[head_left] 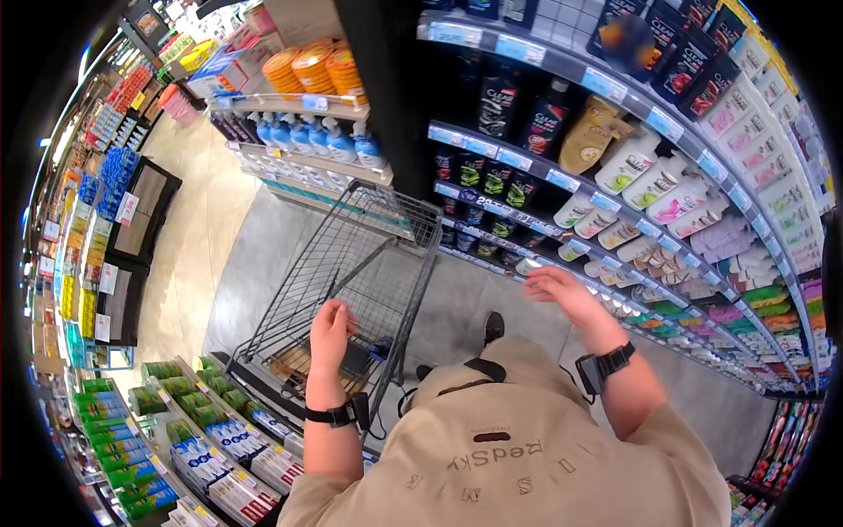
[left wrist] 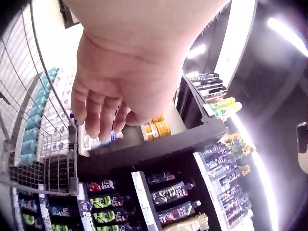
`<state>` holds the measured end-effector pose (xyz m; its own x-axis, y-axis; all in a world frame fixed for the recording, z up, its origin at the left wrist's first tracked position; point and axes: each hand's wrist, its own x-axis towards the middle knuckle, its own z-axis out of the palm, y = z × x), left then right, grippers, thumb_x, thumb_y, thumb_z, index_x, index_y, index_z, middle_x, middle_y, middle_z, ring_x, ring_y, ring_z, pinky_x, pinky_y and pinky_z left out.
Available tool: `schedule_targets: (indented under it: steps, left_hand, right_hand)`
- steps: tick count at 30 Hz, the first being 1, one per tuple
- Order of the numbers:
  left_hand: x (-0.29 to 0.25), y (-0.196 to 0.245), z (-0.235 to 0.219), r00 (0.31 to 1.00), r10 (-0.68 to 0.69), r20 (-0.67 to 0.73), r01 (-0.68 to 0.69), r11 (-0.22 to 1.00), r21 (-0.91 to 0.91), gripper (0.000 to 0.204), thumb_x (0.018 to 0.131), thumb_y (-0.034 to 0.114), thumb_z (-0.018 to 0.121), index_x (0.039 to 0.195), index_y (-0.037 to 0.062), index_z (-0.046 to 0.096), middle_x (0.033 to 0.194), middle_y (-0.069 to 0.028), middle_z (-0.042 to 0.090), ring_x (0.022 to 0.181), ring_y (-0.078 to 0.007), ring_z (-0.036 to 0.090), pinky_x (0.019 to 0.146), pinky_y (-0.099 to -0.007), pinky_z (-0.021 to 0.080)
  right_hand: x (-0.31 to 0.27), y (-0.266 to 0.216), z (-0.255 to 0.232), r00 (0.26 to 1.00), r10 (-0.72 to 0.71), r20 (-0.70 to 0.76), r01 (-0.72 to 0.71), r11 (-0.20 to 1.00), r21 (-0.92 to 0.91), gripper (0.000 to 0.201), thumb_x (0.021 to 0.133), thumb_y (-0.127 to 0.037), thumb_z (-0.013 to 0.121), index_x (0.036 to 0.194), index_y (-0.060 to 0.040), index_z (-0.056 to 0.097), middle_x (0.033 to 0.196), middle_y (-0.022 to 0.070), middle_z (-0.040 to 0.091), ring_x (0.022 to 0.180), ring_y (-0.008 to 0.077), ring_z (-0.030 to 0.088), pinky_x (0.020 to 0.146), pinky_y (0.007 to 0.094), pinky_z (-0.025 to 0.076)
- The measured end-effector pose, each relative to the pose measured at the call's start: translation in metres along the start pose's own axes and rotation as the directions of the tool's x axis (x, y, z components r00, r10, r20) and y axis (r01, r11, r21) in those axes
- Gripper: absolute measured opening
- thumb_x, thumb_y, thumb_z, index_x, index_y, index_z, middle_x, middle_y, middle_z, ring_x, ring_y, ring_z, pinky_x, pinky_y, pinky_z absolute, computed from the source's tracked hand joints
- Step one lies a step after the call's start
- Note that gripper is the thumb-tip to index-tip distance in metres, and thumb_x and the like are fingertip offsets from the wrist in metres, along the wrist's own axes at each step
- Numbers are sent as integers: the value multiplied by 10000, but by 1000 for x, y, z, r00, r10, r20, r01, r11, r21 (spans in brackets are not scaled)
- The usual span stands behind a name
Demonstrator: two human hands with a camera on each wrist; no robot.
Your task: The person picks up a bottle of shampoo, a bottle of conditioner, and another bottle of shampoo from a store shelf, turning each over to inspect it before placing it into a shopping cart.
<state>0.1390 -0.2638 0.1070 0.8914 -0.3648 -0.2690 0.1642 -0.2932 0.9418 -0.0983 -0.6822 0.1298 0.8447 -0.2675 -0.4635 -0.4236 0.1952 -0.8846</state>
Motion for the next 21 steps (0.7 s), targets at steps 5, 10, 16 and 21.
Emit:
schedule_targets:
  steps: [5,10,16,21]
  left_hand:
    - [36,63,72,995,83,60,-88,994,72,167,1044,141,533,1063,6,630,820,-63,675,657,-116,591,633,-270,483]
    - [62,100,132,982,130,133,-152,974,168,169,1037,132,545,1085,-4,633,846,-75,689,710,-119,615,670,-275,499]
    - [78,122,184,965,227,130,-254,934,252,171,1020,118,566,1090,-22,635,889,-92,700,772,-150,635,716,-297,515]
    - [88,142,209,936,320,143,-350,876,330,151,1003,103,586,1098,-2,637,959,-95,688,823,-154,624,714,-289,504]
  right_hand:
    - [-1,-10,-63,998,-50,-34,50,999,21,305,1028,-135,512,1301,-30,596,1258,105,668,1154,225,650,968,361,511]
    - [0,-24,-111,994,-98,-39,101,991,85,308,1028,-134,511,1304,-28,596,1255,91,668,1140,212,654,965,351,510]
    - [15,-33,-154,990,-142,22,141,990,25,315,1021,-118,527,1312,-14,590,1252,87,668,1138,192,653,962,320,509]
    - [36,-44,-165,972,-205,111,205,979,14,335,1007,-74,553,1331,10,573,1260,90,668,1165,191,644,1003,321,500]
